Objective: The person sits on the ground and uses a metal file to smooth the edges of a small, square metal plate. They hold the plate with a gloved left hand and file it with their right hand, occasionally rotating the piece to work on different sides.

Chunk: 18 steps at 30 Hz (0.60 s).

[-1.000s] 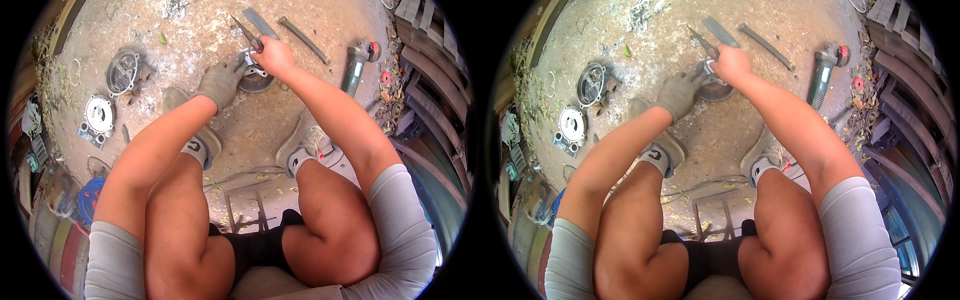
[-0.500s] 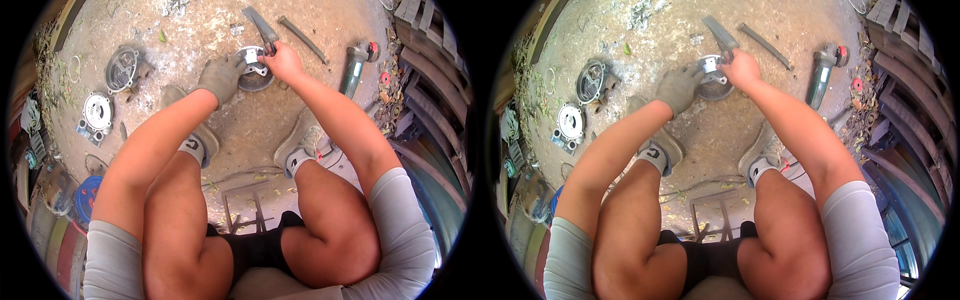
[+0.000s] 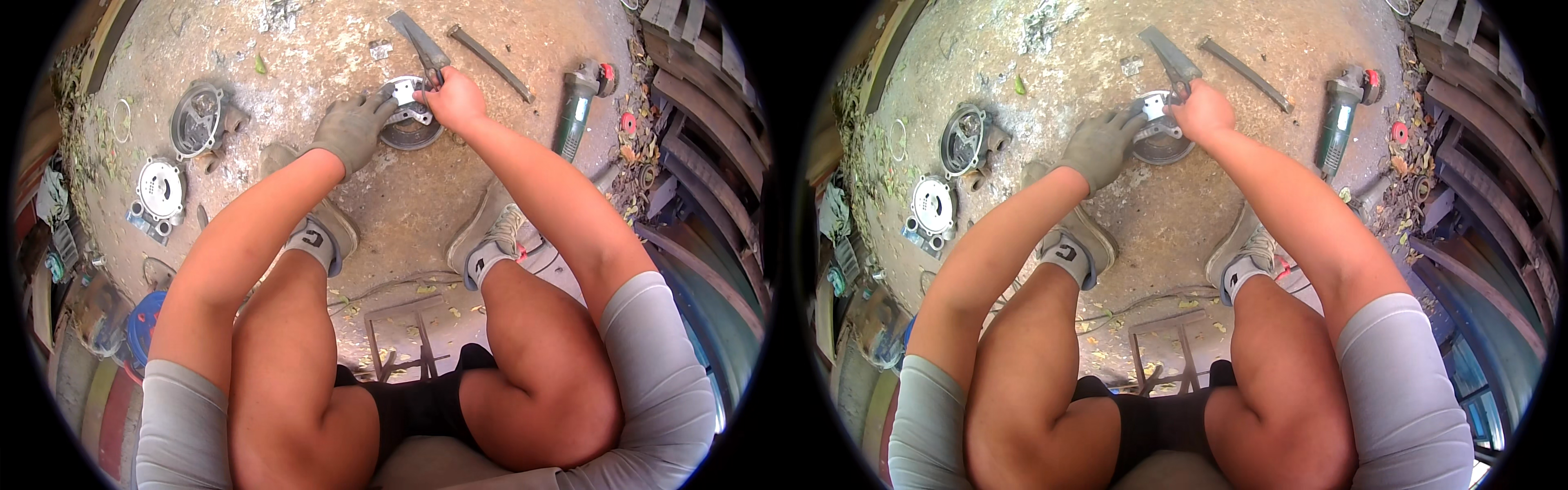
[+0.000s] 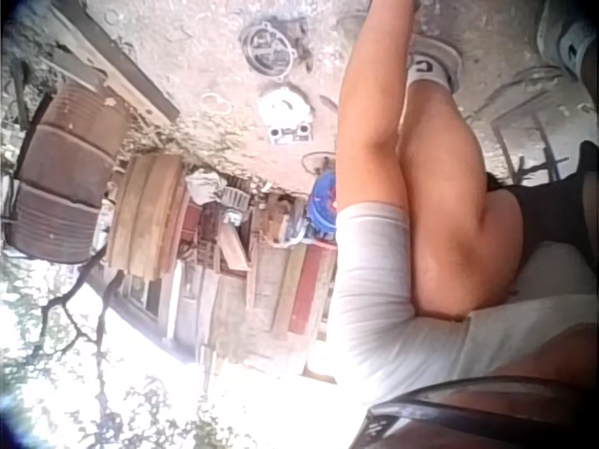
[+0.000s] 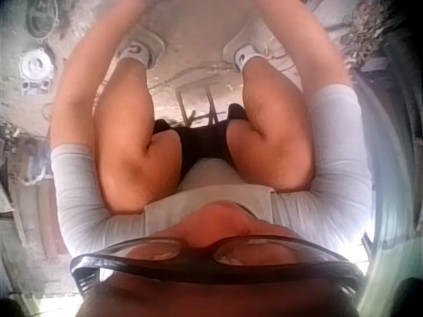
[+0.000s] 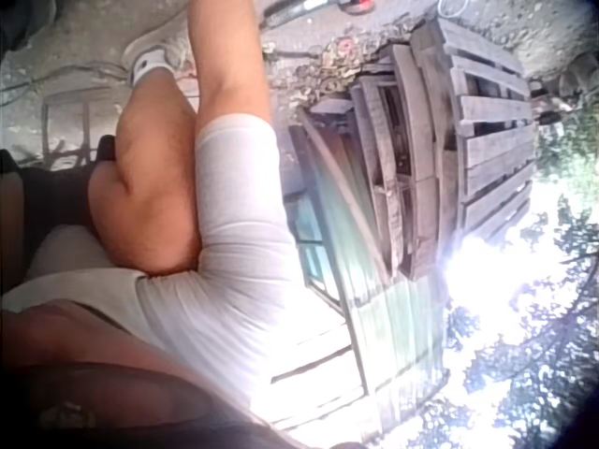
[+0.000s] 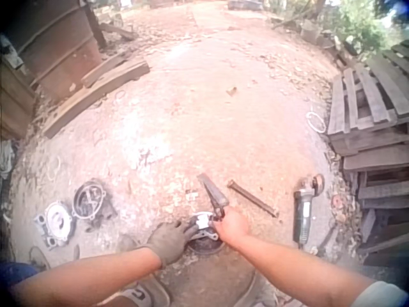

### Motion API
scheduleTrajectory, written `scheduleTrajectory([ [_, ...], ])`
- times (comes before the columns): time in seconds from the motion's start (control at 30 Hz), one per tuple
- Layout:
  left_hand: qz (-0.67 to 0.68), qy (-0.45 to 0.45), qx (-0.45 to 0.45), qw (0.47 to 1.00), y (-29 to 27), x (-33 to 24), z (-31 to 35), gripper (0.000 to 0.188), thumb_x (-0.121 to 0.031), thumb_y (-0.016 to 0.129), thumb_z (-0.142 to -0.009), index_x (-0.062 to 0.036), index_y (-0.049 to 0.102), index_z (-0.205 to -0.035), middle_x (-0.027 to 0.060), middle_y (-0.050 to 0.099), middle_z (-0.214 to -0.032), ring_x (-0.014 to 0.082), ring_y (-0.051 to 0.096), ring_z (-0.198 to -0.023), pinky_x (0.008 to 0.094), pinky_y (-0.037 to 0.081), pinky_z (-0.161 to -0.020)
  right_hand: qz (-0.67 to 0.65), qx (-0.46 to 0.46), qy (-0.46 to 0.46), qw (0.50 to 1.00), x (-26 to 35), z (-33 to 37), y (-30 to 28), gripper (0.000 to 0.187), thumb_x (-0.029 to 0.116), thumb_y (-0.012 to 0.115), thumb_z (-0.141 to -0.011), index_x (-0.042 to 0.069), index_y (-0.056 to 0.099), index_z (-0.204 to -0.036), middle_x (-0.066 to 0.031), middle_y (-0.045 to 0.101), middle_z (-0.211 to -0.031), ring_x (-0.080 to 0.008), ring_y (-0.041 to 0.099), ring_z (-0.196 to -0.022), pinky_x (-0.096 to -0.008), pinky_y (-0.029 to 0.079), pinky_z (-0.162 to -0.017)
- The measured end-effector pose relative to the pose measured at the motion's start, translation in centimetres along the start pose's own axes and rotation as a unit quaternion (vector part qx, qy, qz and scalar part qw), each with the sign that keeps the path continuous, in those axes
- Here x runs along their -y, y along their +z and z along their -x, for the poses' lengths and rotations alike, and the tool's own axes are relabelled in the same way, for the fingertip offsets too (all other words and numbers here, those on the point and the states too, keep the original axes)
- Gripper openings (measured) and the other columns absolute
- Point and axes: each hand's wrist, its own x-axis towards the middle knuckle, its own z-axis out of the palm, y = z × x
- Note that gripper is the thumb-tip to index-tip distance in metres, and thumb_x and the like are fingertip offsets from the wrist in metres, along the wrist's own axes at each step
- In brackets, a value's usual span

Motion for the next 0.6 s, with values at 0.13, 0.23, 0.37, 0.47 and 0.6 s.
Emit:
scheduleTrajectory([
  [0.13,-0.022,0.003,-0.009,1.000,0.16,0.09,-0.08,0.054,-0.018,0.063,-0.101,-0.0155,0.052,-0.154,0.0084,0.059,-0.152,0.0292,0.058,-0.135,0.0452,0.049,-0.110,-0.003,0.005,0.001,1.000,0.02,-0.15,0.02,0.052,0.042,0.088,-0.085,0.008,0.071,-0.120,-0.0118,0.078,-0.117,-0.0314,0.075,-0.110,-0.0432,0.057,-0.094],
  [0.23,-0.027,0.005,-0.001,1.000,0.13,0.26,-0.22,0.053,-0.020,0.063,-0.102,-0.0160,0.052,-0.154,0.0077,0.058,-0.155,0.0288,0.058,-0.135,0.0449,0.049,-0.110,-0.005,0.005,-0.001,1.000,0.10,-0.11,-0.07,0.052,0.042,0.088,-0.085,0.007,0.071,-0.120,-0.0118,0.078,-0.117,-0.0317,0.075,-0.110,-0.0432,0.057,-0.093],
  [0.37,-0.036,0.006,0.006,0.999,-0.36,0.14,-0.12,0.055,-0.021,0.063,-0.102,-0.0166,0.051,-0.156,0.0067,0.055,-0.159,0.0283,0.058,-0.135,0.0444,0.049,-0.111,-0.003,0.004,0.001,1.000,0.13,-0.15,-0.07,0.051,0.042,0.088,-0.085,0.007,0.071,-0.119,-0.0122,0.078,-0.117,-0.0319,0.075,-0.110,-0.0431,0.057,-0.093],
  [0.47,-0.048,0.012,0.007,0.999,-0.31,0.28,-0.17,0.057,-0.022,0.064,-0.102,-0.0169,0.050,-0.157,0.0063,0.053,-0.161,0.0283,0.058,-0.135,0.0441,0.049,-0.111,-0.010,0.000,-0.006,1.000,0.14,-0.09,-0.18,0.052,0.042,0.088,-0.085,0.007,0.071,-0.120,-0.0124,0.078,-0.116,-0.0319,0.075,-0.110,-0.0432,0.057,-0.093],
  [0.6,-0.053,0.011,0.003,0.999,0.03,0.42,0.09,0.059,-0.022,0.064,-0.102,-0.0173,0.049,-0.159,0.0063,0.054,-0.159,0.0286,0.057,-0.136,0.0437,0.048,-0.112,-0.004,0.001,-0.006,1.000,0.36,0.11,-0.29,0.053,0.043,0.087,-0.086,0.007,0.070,-0.120,-0.0127,0.078,-0.115,-0.0323,0.075,-0.109,-0.0436,0.057,-0.093],
])
